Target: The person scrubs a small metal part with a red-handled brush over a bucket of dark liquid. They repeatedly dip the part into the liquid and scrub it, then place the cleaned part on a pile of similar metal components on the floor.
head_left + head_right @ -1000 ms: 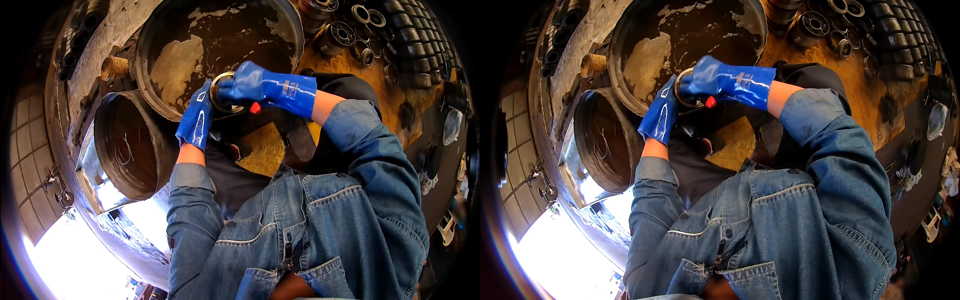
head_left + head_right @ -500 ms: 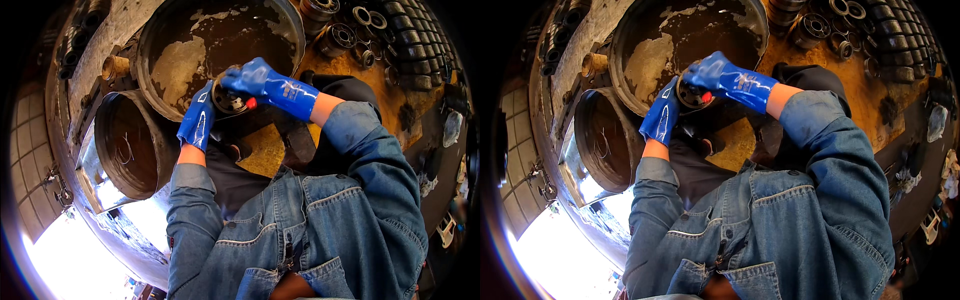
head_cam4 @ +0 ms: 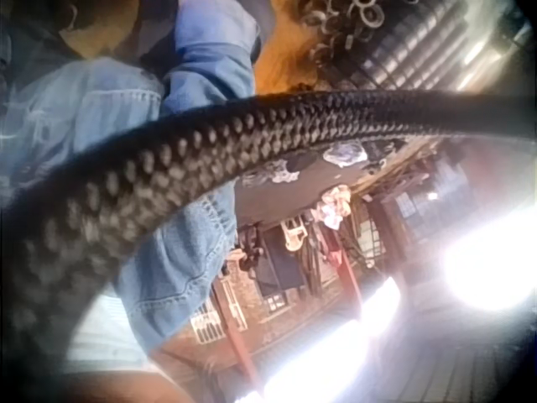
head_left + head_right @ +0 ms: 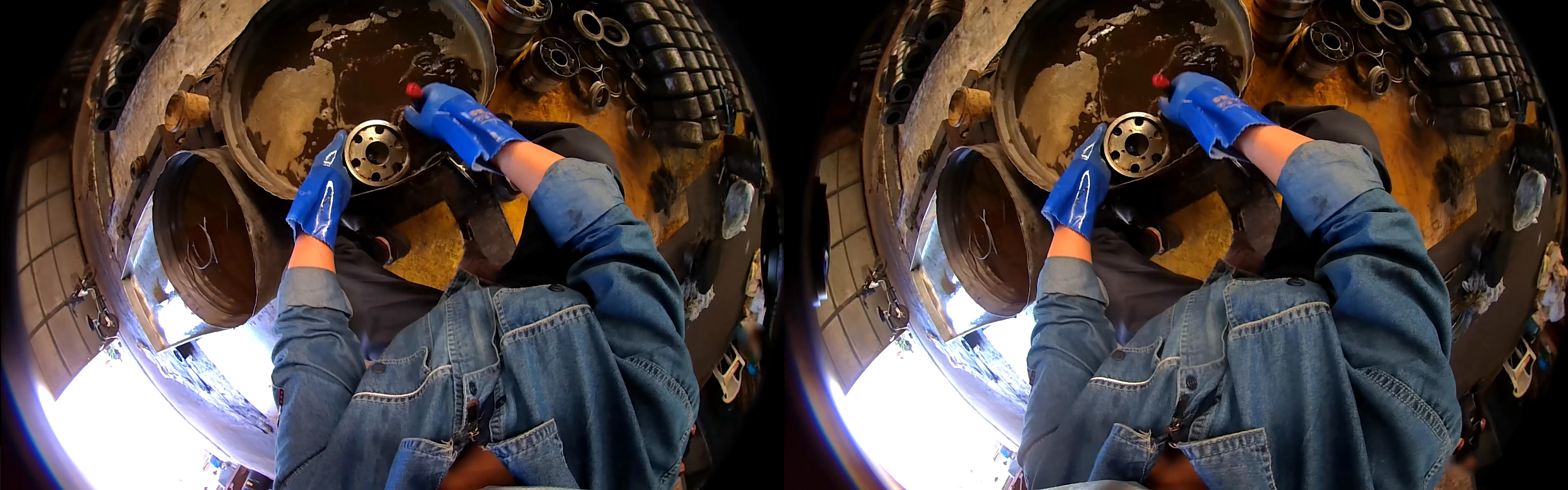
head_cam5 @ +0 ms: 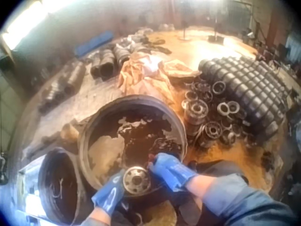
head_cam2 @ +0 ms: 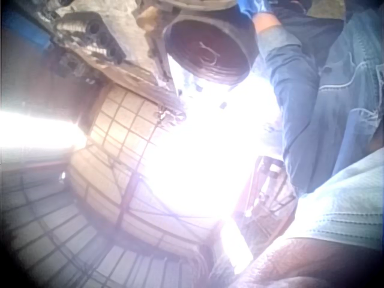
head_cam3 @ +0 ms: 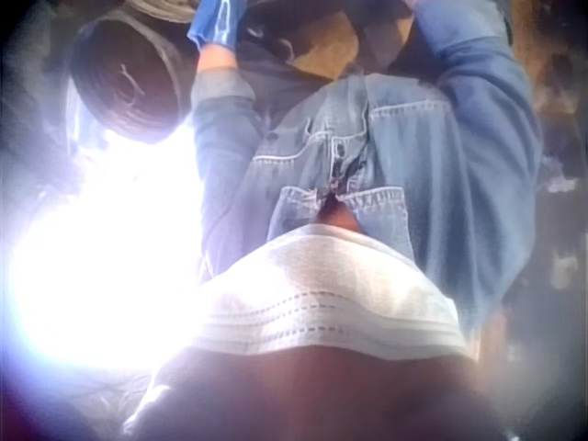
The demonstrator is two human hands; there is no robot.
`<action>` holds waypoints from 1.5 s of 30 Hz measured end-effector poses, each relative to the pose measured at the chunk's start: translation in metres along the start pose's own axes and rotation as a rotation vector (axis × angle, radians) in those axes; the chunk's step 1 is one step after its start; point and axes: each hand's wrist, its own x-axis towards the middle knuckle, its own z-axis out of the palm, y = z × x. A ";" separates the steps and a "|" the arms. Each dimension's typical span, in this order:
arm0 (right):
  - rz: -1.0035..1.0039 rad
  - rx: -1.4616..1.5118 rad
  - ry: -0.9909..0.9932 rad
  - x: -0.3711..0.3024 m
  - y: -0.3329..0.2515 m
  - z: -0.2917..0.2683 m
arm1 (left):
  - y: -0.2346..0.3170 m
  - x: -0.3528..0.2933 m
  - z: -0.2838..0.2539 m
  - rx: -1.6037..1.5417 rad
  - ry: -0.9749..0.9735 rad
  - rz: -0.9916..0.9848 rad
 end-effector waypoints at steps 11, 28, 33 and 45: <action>-0.323 0.507 -0.287 -0.043 -0.019 0.011 | 0.005 -0.002 -0.001 0.170 -0.051 -0.127; -0.433 -0.046 -0.134 -0.017 -0.007 0.021 | 0.016 0.000 -0.001 -0.420 0.043 -0.082; -0.804 -0.092 0.183 -0.016 -0.003 0.027 | -0.003 0.014 0.016 -1.063 -0.104 -0.240; 0.055 0.606 -0.375 0.004 -0.014 0.021 | 0.020 0.009 0.010 -0.553 0.019 -0.291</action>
